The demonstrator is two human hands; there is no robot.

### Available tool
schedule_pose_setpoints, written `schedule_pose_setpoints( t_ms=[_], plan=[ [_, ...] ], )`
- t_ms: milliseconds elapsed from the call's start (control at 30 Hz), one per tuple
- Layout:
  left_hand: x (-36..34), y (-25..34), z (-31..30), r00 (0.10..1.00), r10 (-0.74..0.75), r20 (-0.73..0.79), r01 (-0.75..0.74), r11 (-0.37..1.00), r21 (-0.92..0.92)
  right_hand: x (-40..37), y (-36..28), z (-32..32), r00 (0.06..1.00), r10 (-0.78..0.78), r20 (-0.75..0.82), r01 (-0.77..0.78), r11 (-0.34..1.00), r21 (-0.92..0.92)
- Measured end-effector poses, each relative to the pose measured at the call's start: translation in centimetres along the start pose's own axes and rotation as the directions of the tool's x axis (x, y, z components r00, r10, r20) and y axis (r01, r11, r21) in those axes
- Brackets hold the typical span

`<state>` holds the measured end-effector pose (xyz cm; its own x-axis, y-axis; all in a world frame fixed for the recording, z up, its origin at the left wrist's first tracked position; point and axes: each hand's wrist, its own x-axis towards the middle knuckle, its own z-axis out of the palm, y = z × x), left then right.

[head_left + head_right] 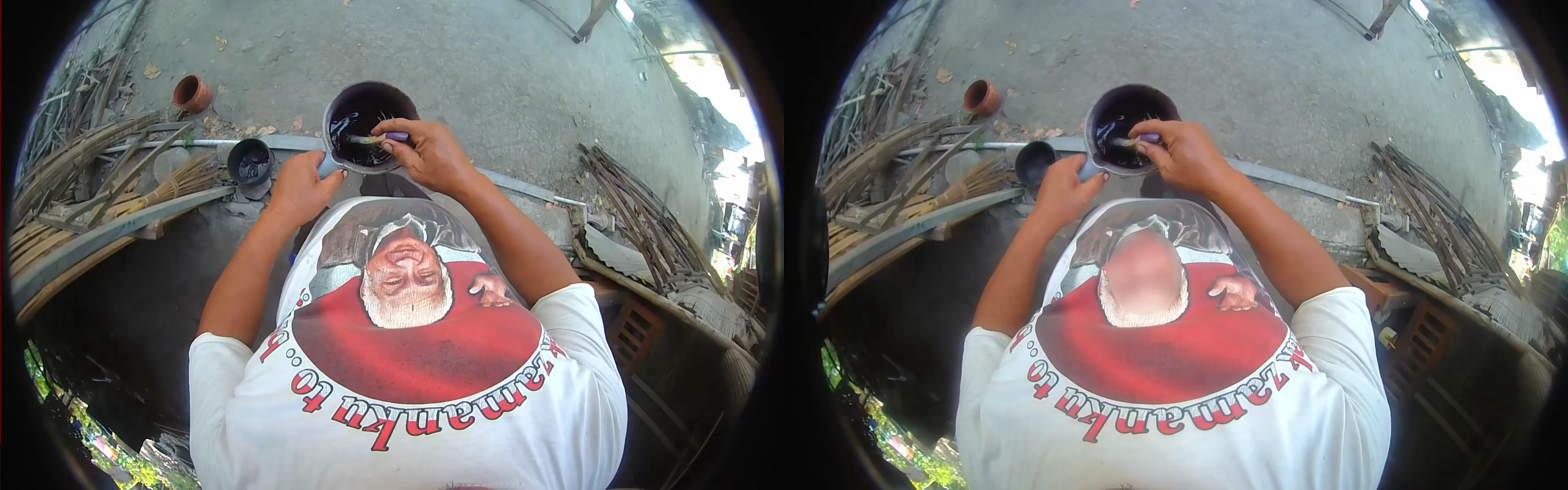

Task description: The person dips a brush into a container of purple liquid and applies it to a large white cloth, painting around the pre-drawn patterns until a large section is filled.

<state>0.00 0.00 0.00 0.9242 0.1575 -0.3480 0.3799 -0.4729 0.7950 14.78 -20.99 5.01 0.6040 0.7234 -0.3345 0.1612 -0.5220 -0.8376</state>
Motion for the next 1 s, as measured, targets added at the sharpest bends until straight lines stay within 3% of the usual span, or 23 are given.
schedule_pose_setpoints(
  t_ms=[67, 100, 167, 233, 333, 400, 433, 533, 600, 1000],
  plan=[
    [1.0, -0.2, -1.5, 0.997, -0.066, 0.030, 0.065, 0.998, 0.021, 2.2, -0.4, -0.3, 0.973, -0.201, -0.112, 0.179, 0.967, -0.181],
    [9.5, 1.0, -6.5, 0.997, -0.013, -0.074, 0.026, 0.984, 0.178, 11.6, 0.3, -4.0, 0.915, -0.354, -0.193, 0.333, 0.934, -0.133],
    [12.3, 2.3, -7.0, 0.993, -0.006, -0.121, 0.021, 0.993, 0.116, 14.3, 0.3, -7.3, 0.882, -0.397, -0.255, 0.308, 0.894, -0.326],
    [16.8, 2.8, -6.9, 0.985, 0.052, -0.165, -0.036, 0.994, 0.099, 17.2, 0.0, -11.3, 0.833, -0.472, -0.289, 0.358, 0.857, -0.370],
    [21.0, 6.0, -8.4, 0.982, 0.020, -0.187, -0.004, 0.996, 0.088, 20.6, -1.0, -15.0, 0.904, -0.410, -0.122, 0.349, 0.872, -0.342],
    [23.9, 7.8, -9.6, 0.979, -0.032, -0.199, 0.048, 0.996, 0.073, 23.1, -1.1, -16.8, 0.890, -0.442, -0.110, 0.397, 0.871, -0.289],
    [25.5, 7.0, -9.7, 0.964, 0.046, -0.263, -0.040, 0.999, 0.027, 24.4, -1.3, -17.6, 0.880, -0.466, -0.096, 0.436, 0.870, -0.232],
    [30.2, 6.8, -11.5, 0.943, 0.102, -0.316, -0.092, 0.995, 0.048, 28.1, -1.2, -20.6, 0.862, -0.497, -0.099, 0.461, 0.849, -0.257],
    [33.8, 7.7, -13.2, 0.970, -0.031, -0.242, 0.041, 0.999, 0.036, 31.1, -0.5, -22.5, 0.861, -0.491, -0.133, 0.453, 0.859, -0.239],
    [63.8, 13.9, -23.7, 0.992, 0.116, -0.051, -0.107, 0.981, 0.161, 48.5, -1.4, -40.9, 0.820, -0.358, -0.446, 0.341, 0.932, -0.120]
  ],
)
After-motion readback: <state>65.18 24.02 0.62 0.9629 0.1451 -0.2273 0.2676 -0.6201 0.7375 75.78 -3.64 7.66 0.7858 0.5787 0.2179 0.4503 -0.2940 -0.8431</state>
